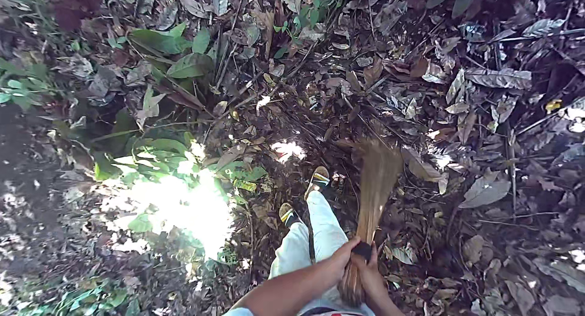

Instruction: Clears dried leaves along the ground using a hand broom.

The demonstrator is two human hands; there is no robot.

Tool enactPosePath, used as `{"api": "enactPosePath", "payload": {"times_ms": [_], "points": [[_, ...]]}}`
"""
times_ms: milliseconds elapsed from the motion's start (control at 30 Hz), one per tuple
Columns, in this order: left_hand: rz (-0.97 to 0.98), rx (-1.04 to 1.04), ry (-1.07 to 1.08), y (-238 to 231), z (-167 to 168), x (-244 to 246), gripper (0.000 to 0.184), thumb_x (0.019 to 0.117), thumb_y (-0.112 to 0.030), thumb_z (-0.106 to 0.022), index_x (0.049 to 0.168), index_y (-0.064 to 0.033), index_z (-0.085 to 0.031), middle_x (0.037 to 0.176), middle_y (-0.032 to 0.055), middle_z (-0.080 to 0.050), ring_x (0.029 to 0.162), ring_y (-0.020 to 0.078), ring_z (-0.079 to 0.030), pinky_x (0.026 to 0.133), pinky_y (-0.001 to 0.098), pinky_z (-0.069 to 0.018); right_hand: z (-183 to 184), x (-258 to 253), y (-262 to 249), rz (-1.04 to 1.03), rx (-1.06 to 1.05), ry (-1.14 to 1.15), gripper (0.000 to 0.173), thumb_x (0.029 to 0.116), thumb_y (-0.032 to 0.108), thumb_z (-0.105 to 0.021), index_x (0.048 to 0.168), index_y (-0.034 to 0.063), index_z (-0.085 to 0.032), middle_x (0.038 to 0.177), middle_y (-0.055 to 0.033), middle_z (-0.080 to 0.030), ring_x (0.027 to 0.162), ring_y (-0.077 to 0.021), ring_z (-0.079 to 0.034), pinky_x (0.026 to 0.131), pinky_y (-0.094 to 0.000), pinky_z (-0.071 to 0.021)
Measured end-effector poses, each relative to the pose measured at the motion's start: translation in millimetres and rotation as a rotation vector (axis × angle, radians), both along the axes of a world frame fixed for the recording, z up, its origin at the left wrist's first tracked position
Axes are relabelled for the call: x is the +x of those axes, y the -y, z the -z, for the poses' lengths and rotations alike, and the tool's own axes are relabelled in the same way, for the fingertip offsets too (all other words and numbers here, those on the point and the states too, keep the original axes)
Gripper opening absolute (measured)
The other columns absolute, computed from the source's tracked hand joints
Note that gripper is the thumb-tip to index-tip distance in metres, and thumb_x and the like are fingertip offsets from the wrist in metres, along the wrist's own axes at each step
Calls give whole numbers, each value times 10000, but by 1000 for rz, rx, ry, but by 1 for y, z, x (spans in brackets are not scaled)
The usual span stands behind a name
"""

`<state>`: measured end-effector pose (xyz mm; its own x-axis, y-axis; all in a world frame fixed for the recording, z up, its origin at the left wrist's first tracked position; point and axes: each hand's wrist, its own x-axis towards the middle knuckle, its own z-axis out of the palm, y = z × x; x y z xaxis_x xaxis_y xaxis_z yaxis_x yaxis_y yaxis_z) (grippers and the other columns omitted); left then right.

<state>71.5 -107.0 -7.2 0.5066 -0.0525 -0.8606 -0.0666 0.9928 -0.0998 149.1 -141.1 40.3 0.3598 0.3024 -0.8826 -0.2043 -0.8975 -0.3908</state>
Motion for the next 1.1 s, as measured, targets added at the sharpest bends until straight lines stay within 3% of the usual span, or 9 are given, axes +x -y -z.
{"api": "enactPosePath", "payload": {"times_ms": [67, 133, 267, 400, 567, 700, 833, 967, 1100], "points": [[59, 55, 16, -10, 30, -16, 485, 1094, -399, -397, 1345, -23, -571, 1256, 149, -638, 1131, 211, -614, 1001, 429, -493, 31, -16, -9, 102, -42, -13, 899, 946, 40, -627, 1626, 110, -42, 1420, -267, -469, 1130, -289, -597, 928, -453, -528], [-140, 80, -128, -7, 48, -33, 434, 1099, -343, -395, 1316, -6, -563, 1160, 147, -652, 1025, 201, -632, 927, 408, -518, 61, -24, -22, -61, -50, -172, 825, 958, 37, -605, 1615, 119, -113, 1294, -234, -562, 1009, -241, -641, 857, -412, -553], [-669, 60, -423, 22, 42, -47, 488, 1114, -410, -282, 1326, -54, -541, 1089, 116, -667, 941, 163, -655, 832, 357, -549, 78, -32, -32, -530, 61, -480, 1001, 860, 25, -649, 1639, 113, -26, 1523, -206, -428, 1254, -204, -564, 1025, -368, -493], [-489, 88, -353, 69, 3, -44, 621, 1110, -493, -188, 1400, -46, -506, 1225, 160, -646, 1080, 217, -634, 941, 424, -521, 40, -19, 27, -476, 140, -436, 976, 825, 59, -682, 1640, 116, -146, 1566, -171, -418, 1327, -198, -538, 1072, -374, -485], [-210, -5, -123, 106, 5, -76, 544, 1101, -493, -294, 1341, -78, -552, 1146, 131, -667, 1027, 206, -654, 912, 422, -533, 25, -64, 95, -143, 66, -171, 1016, 871, -20, -655, 1637, 90, 4, 1587, -261, -327, 1351, -297, -492, 1088, -443, -446], [-465, 28, -403, 115, 21, -133, 506, 1097, -442, -300, 1257, -55, -584, 985, 108, -676, 855, 181, -657, 763, 396, -558, 73, -117, 67, -468, -69, -430, 952, 892, 43, -692, 1619, 92, -79, 1400, -277, -516, 1196, -332, -601, 1000, -489, -512], [-825, 55, -576, 99, 27, -147, 534, 1097, -486, -267, 1304, -83, -552, 1047, 99, -672, 895, 158, -658, 777, 360, -557, 82, -138, 23, -772, -33, -645, 1008, 920, 60, -673, 1639, 112, 31, 1561, -261, -374, 1344, -315, -510, 1095, -456, -444], [-571, 51, -443, 127, -7, -104, 584, 1113, -473, -216, 1362, -45, -524, 1141, 151, -659, 1007, 214, -642, 889, 433, -532, 41, -82, 69, -615, 59, -558, 992, 864, 44, -658, 1640, 87, -41, 1558, -233, -394, 1341, -260, -520, 1093, -414, -462], [-400, -64, -264, 150, -4, -108, 565, 1092, -522, -294, 1301, -73, -566, 1070, 136, -676, 955, 223, -663, 849, 448, -550, 29, -87, 115, -347, 8, -378, 1030, 841, 59, -682, 1639, 113, -33, 1502, -244, -445, 1232, -267, -592, 1004, -431, -519]]}}
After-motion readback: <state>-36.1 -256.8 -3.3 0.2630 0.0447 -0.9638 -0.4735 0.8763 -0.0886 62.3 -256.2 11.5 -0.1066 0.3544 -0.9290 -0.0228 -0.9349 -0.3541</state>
